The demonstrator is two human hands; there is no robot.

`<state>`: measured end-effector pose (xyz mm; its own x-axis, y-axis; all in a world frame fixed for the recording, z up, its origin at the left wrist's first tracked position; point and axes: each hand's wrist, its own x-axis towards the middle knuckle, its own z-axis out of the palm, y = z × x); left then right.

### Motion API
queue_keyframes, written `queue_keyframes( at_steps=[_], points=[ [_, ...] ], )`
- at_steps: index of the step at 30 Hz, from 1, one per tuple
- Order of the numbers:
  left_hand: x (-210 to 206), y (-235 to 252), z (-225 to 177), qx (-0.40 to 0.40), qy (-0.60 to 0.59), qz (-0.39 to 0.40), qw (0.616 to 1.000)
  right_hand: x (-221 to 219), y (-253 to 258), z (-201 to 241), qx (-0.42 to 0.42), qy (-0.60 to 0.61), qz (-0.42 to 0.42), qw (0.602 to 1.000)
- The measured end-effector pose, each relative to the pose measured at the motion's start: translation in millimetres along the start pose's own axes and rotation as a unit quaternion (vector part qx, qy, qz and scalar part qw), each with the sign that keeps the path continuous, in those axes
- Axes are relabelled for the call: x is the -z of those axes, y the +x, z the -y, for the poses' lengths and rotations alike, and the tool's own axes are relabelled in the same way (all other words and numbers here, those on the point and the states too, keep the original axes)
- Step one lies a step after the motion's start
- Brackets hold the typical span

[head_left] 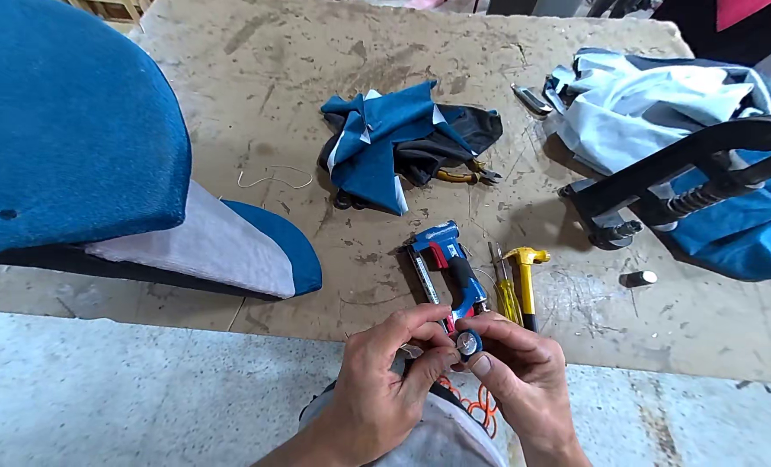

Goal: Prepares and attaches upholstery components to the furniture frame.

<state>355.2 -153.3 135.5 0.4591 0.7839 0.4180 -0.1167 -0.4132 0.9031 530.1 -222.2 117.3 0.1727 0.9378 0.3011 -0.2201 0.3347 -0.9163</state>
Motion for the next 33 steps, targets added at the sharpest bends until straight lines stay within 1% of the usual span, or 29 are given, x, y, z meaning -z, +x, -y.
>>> queue_keyframes(
  at_steps=[5,7,11,15,18,21,22,24,28,31,33],
  points=[
    [0,3,1,-0.015,0.009,-0.015,1.0,0,2,3,-0.001,-0.043,0.015,0.999],
    [1,4,1,-0.021,0.02,-0.009,1.0,1,3,5,0.0,-0.058,0.022,0.998],
    [5,9,-3,-0.03,0.063,0.03,0.997,8,7,10,0.004,-0.084,0.054,0.995],
    [10,11,-3,-0.037,0.069,0.079,0.994,16,10,20,0.009,-0.163,0.094,0.982],
    [6,14,-4,-0.04,0.05,0.058,0.996,15,16,25,0.007,-0.177,0.095,0.98],
    [-3,24,-9,0.003,0.044,0.031,0.999,12,32,36,-0.01,-0.183,0.08,0.98],
    [-4,31,-12,0.027,0.018,0.029,0.999,13,41,44,-0.016,-0.185,0.086,0.979],
    [-2,46,-19,0.079,-0.069,0.029,0.994,17,60,61,-0.028,-0.183,0.105,0.977],
    [0,68,-29,0.152,-0.256,0.019,0.955,19,91,102,-0.034,-0.209,0.122,0.97],
    [2,75,-36,0.192,-0.333,0.032,0.923,17,109,128,-0.02,-0.246,0.136,0.96],
    [1,78,-37,0.189,-0.361,0.051,0.912,15,120,143,0.003,-0.288,0.144,0.947]
  ],
)
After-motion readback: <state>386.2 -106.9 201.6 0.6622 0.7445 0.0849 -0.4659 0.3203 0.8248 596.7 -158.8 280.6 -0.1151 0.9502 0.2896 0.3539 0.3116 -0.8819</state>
